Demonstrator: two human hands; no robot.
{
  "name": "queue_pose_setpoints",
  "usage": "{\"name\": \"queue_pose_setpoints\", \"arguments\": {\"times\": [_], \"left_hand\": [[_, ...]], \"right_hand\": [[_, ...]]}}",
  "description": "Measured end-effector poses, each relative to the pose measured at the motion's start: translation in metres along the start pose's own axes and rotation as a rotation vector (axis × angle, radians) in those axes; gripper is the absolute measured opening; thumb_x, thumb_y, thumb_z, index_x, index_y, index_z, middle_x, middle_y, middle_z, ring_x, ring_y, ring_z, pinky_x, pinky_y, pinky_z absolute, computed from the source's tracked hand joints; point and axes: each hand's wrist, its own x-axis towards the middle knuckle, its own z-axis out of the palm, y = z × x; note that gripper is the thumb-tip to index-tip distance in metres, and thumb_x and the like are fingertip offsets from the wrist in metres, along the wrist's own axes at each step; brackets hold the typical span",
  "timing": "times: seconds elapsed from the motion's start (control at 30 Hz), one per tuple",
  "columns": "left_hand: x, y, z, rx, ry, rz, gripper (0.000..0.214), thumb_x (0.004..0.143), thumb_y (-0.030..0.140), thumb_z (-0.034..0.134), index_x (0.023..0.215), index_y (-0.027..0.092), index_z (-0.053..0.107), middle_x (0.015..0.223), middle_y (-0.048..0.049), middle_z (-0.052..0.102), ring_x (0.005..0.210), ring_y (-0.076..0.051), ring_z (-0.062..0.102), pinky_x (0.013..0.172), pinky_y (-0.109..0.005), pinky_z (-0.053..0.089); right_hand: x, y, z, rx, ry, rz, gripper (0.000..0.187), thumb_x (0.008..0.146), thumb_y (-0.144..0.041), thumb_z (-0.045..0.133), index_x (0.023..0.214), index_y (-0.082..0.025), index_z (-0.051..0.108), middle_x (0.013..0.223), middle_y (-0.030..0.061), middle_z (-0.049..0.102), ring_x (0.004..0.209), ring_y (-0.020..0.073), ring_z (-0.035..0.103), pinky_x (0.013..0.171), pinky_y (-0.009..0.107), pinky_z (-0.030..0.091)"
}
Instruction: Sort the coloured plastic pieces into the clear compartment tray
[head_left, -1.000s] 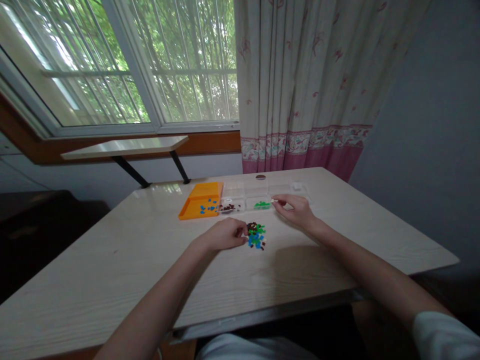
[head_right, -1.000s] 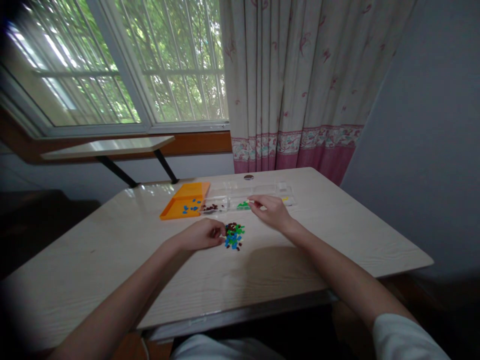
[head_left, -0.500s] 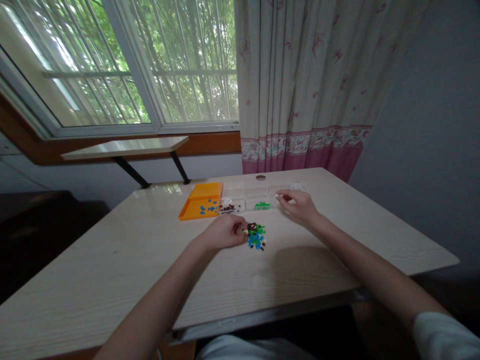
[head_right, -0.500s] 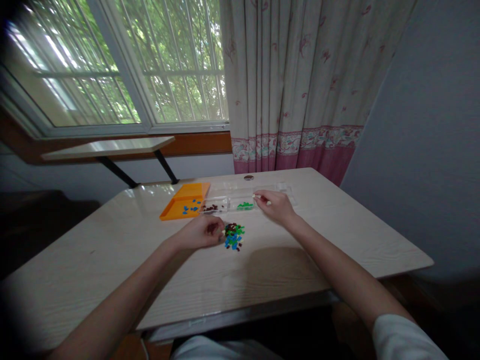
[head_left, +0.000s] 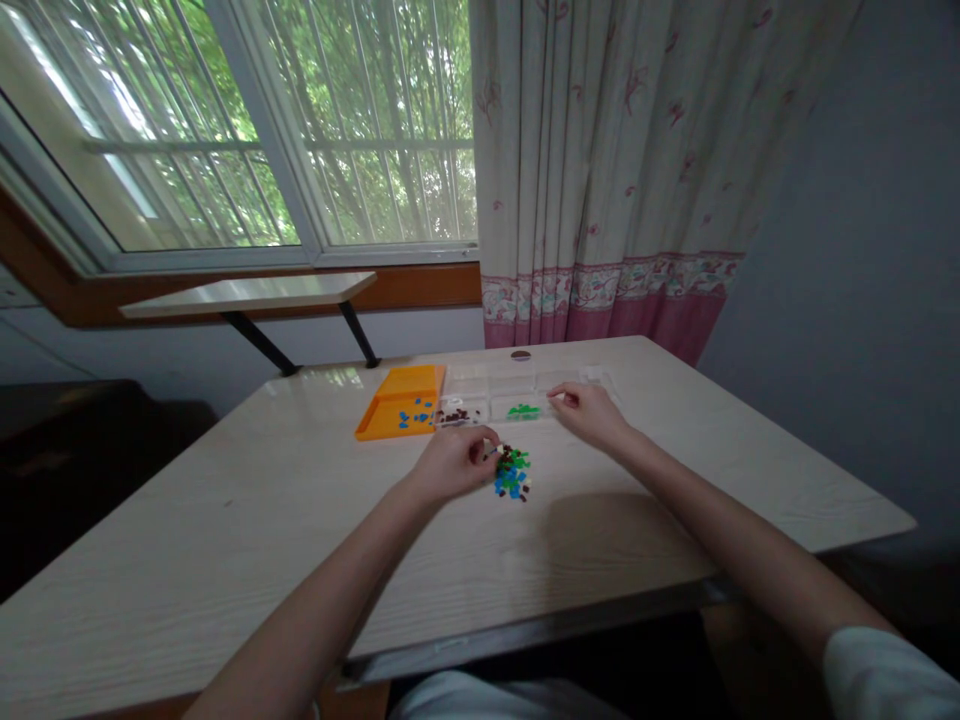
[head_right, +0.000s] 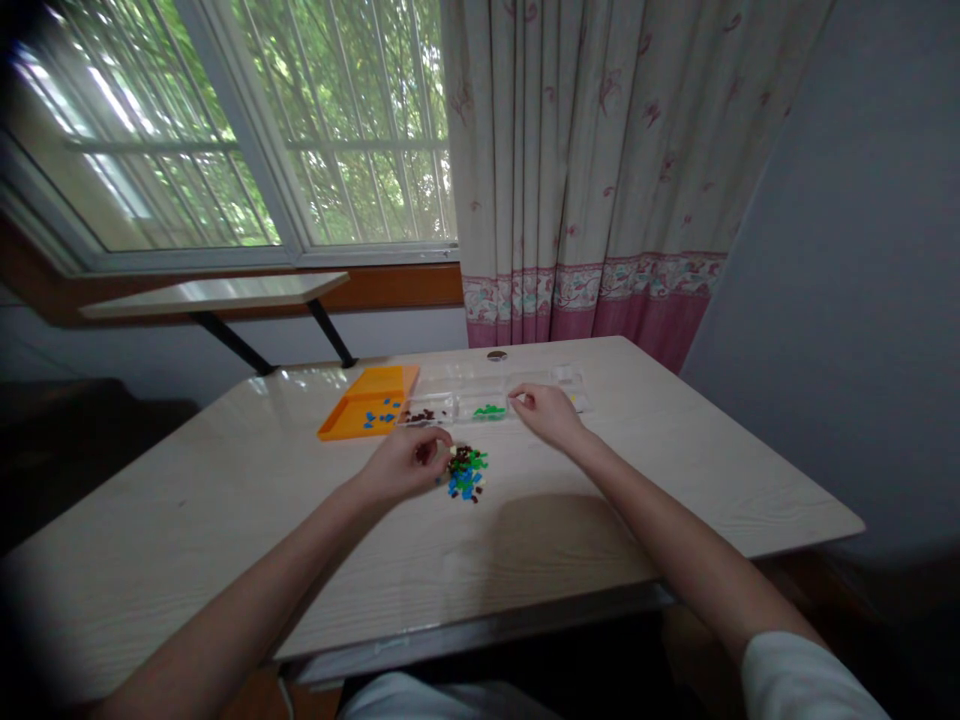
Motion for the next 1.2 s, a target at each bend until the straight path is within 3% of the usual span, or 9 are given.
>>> {"name": "queue_pose_setpoints", "arguments": {"times": [0.17, 0.3, 0.7, 1.0, 1.2], "left_hand": [[-0.001, 0.002, 0.003, 0.023, 0.042, 0.041, 0.017, 0.074, 0.028, 0.052, 0.082, 0.017, 0.063, 0.052, 0.0032, 0.052, 0.048, -0.007, 0.043, 0.050, -0.018, 0.030], [-0.001, 0.002, 0.004, 0.021, 0.011, 0.053, 0.019, 0.076, 0.029, 0.050, 0.084, 0.018, 0.064, 0.053, 0.0029, 0.052, 0.049, -0.008, 0.044, 0.049, -0.018, 0.029], [0.001, 0.004, 0.003, -0.013, -0.023, 0.063, 0.021, 0.079, 0.031, 0.051, 0.091, 0.019, 0.063, 0.059, 0.0017, 0.056, 0.053, -0.008, 0.047, 0.051, -0.018, 0.032], [0.001, 0.003, 0.003, -0.122, -0.002, 0.122, 0.025, 0.086, 0.028, 0.044, 0.098, 0.019, 0.064, 0.089, -0.0038, 0.067, 0.076, -0.012, 0.058, 0.068, -0.020, 0.041], [0.001, 0.000, 0.007, -0.111, 0.037, 0.096, 0.024, 0.083, 0.029, 0.047, 0.098, 0.019, 0.063, 0.077, -0.0022, 0.065, 0.065, -0.010, 0.054, 0.061, -0.019, 0.039]], "right_hand": [[-0.015, -0.041, 0.024, 0.515, -0.397, 0.004, 0.029, 0.075, -0.038, 0.055, 0.079, -0.012, 0.067, 0.054, -0.0024, 0.053, 0.046, 0.0066, 0.041, 0.043, 0.017, 0.029], [-0.021, -0.054, 0.027, 0.698, -0.572, 0.139, 0.034, 0.075, -0.044, 0.054, 0.079, -0.012, 0.065, 0.041, -0.0074, 0.039, 0.034, 0.0039, 0.028, 0.034, 0.017, 0.018], [-0.023, -0.054, 0.031, 0.830, -0.553, 0.239, 0.035, 0.065, -0.046, 0.064, 0.072, -0.012, 0.060, 0.039, -0.0091, 0.040, 0.031, 0.0028, 0.028, 0.032, 0.017, 0.015], [-0.023, -0.051, 0.033, 0.890, -0.519, 0.266, 0.032, 0.064, -0.043, 0.066, 0.071, -0.013, 0.057, 0.041, -0.0093, 0.042, 0.031, 0.0026, 0.030, 0.032, 0.017, 0.016], [-0.022, -0.050, 0.032, 0.897, -0.503, 0.223, 0.030, 0.067, -0.042, 0.064, 0.071, -0.013, 0.058, 0.041, -0.0085, 0.042, 0.031, 0.0030, 0.030, 0.033, 0.017, 0.016]]}}
